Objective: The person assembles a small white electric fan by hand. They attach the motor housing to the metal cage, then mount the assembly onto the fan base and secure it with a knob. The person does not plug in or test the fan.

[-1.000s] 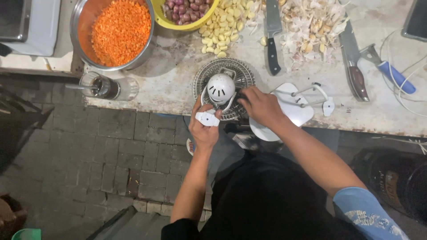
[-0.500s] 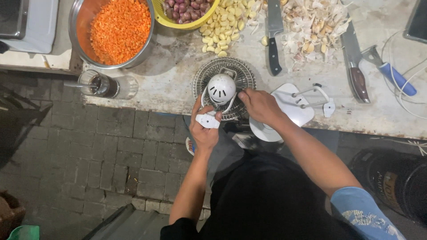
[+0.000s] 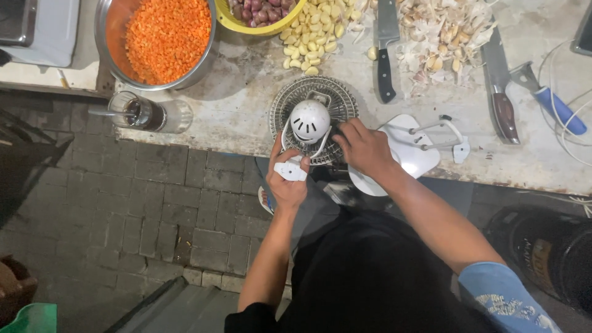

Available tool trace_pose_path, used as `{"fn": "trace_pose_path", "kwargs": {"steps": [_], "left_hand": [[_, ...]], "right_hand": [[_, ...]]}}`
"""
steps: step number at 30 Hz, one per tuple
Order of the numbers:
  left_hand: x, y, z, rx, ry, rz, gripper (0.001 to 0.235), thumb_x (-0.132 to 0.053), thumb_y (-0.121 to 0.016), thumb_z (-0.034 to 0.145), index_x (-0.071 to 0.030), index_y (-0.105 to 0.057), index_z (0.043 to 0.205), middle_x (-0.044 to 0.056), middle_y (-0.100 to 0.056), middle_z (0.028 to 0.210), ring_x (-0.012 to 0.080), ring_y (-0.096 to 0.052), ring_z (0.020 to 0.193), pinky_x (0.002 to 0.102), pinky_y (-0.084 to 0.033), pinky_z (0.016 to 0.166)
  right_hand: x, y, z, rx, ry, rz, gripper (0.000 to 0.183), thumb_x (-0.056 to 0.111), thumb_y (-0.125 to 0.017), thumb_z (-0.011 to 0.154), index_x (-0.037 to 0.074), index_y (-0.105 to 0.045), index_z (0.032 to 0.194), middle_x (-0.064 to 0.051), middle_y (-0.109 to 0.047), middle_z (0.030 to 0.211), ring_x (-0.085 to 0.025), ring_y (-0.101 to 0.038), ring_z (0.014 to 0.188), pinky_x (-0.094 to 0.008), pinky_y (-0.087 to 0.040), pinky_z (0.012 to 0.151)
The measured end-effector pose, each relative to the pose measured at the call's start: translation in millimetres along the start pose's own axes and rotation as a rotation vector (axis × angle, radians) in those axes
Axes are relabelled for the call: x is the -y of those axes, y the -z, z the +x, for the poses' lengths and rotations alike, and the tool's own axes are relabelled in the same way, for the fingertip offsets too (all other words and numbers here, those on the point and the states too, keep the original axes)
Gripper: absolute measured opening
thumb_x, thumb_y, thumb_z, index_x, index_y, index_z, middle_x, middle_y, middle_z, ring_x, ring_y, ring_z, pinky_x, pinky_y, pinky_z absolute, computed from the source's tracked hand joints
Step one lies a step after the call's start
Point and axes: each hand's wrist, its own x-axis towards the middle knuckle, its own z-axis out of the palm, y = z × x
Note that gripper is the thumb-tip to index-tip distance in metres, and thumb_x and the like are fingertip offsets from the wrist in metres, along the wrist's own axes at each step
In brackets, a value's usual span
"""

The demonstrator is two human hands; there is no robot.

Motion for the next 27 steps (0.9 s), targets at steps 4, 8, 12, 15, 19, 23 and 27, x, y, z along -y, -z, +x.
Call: {"fn": "trace_pose_path", "kwargs": {"steps": [4, 8, 12, 15, 19, 23, 27], "left_hand": [[1, 0, -2, 0.005, -0.008, 0.021, 0.016, -0.024, -0.076, 0.087, -0.011, -0.069, 0.094, 0.023, -0.059, 0.134, 0.0342, -0.072, 0.096, 0.045, -0.057, 0.084], [1, -1, -3, -0.002, -0.035, 0.011, 0.015, -0.024, -0.074, 0.089, -0.011, -0.069, 0.094, 0.024, -0.058, 0.135, 0.0314, -0.073, 0.091, 0.044, -0.058, 0.079], [6, 0, -9, 0.004, -0.064, -0.011, 0.015, -0.020, -0.074, 0.089, -0.008, -0.068, 0.094, 0.027, -0.054, 0.138, 0.0306, -0.073, 0.093, 0.043, -0.058, 0.078], [15, -4, -19, -0.003, -0.084, -0.033, 0.016, -0.020, -0.074, 0.088, -0.007, -0.068, 0.092, 0.028, -0.054, 0.138, 0.0301, -0.073, 0.093, 0.042, -0.059, 0.079], [18, -7, -24, -0.029, -0.106, -0.087, 0.015, -0.018, -0.076, 0.087, -0.005, -0.068, 0.091, 0.028, -0.053, 0.139, 0.0290, -0.073, 0.092, 0.040, -0.059, 0.079], [23, -8, -27, -0.038, -0.117, -0.145, 0.014, -0.015, -0.074, 0.088, -0.003, -0.068, 0.093, 0.028, -0.051, 0.140, 0.0289, -0.073, 0.092, 0.042, -0.061, 0.079], [24, -7, -27, -0.042, -0.108, -0.200, 0.014, -0.011, -0.074, 0.088, -0.001, -0.069, 0.097, 0.028, -0.048, 0.142, 0.0335, -0.071, 0.097, 0.047, -0.061, 0.082]], "right_hand": [[6, -5, -2, 0.274, -0.220, 0.143, 0.038, 0.040, -0.037, 0.107, 0.010, -0.059, 0.108, -0.003, -0.054, 0.086, -0.027, -0.062, 0.055, -0.041, -0.053, 0.054], [9, -1, 4, 0.353, -0.264, 0.107, 0.044, 0.041, -0.027, 0.109, 0.010, -0.057, 0.101, -0.004, -0.052, 0.078, -0.029, -0.063, 0.054, -0.044, -0.050, 0.054], [8, 18, 25, 0.535, -0.319, 0.229, 0.050, 0.035, -0.024, 0.109, 0.006, -0.059, 0.088, -0.011, -0.057, 0.065, -0.034, -0.064, 0.060, -0.044, -0.048, 0.056], [2, 14, 27, 0.557, -0.426, 0.392, 0.054, 0.034, -0.029, 0.109, 0.005, -0.056, 0.072, -0.014, -0.058, 0.056, -0.032, -0.061, 0.054, -0.041, -0.045, 0.052], [-2, 11, 38, 0.609, -0.524, 0.614, 0.048, 0.019, -0.036, 0.101, 0.007, -0.058, 0.060, -0.008, -0.053, 0.048, -0.021, -0.048, 0.045, -0.036, -0.039, 0.047], [6, 37, 46, 0.678, -0.730, 0.780, 0.049, 0.029, -0.038, 0.100, 0.005, -0.070, 0.072, -0.012, -0.060, 0.057, -0.025, -0.054, 0.053, -0.039, -0.043, 0.053], [-2, 27, 30, 0.595, -0.723, 0.784, 0.049, 0.036, -0.042, 0.107, 0.000, -0.066, 0.082, -0.015, -0.066, 0.072, -0.026, -0.063, 0.070, -0.039, -0.053, 0.067]]}}
